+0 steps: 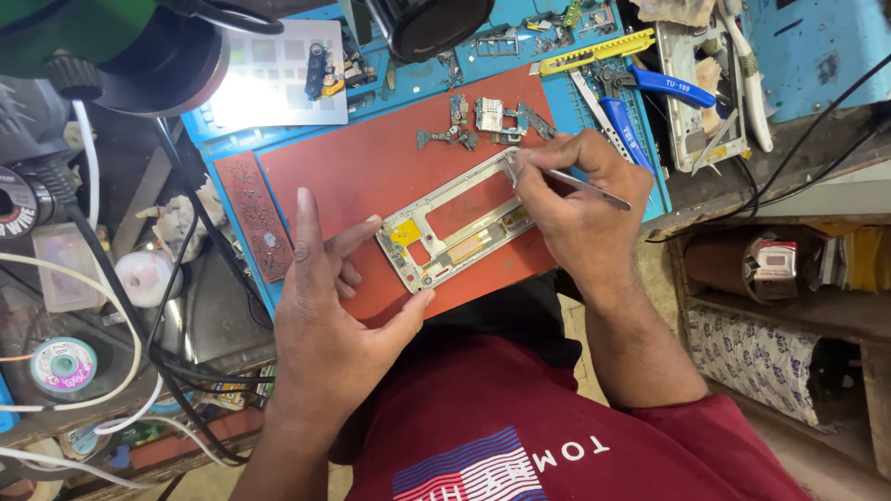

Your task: The person uses tweezers to remove small components and adhesive residue from a white smartphone frame. They wipe the frame with a cotton swab and continue to scrape and clean the interior surfaces.

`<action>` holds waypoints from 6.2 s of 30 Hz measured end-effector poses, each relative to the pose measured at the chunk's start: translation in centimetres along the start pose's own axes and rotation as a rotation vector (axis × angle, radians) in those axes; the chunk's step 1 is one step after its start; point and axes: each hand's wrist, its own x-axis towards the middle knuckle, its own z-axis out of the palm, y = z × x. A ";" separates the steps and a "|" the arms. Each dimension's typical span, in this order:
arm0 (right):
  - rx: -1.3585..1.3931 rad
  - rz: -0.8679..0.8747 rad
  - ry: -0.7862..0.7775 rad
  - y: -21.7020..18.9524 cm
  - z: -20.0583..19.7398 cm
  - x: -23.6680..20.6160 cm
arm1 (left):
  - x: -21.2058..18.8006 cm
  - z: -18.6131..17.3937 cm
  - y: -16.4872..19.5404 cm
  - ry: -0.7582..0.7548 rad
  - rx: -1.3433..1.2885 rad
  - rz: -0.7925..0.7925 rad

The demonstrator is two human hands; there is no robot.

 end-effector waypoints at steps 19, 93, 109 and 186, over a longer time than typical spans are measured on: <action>0.203 -0.217 -0.450 -5.2 4.2 -0.9 | -0.1 -0.7 -1.3 -0.021 -0.117 0.051; 0.227 -0.433 -0.681 -3.8 2.8 1.5 | 0.3 -0.6 -1.4 -0.028 -0.088 0.031; 0.245 -0.179 -0.516 -4.2 4.4 0.6 | 0.1 -0.5 -1.2 -0.003 -0.040 0.052; 0.139 -0.294 -0.367 -5.2 3.8 -1.1 | 0.3 -0.1 -0.6 0.021 -0.017 0.115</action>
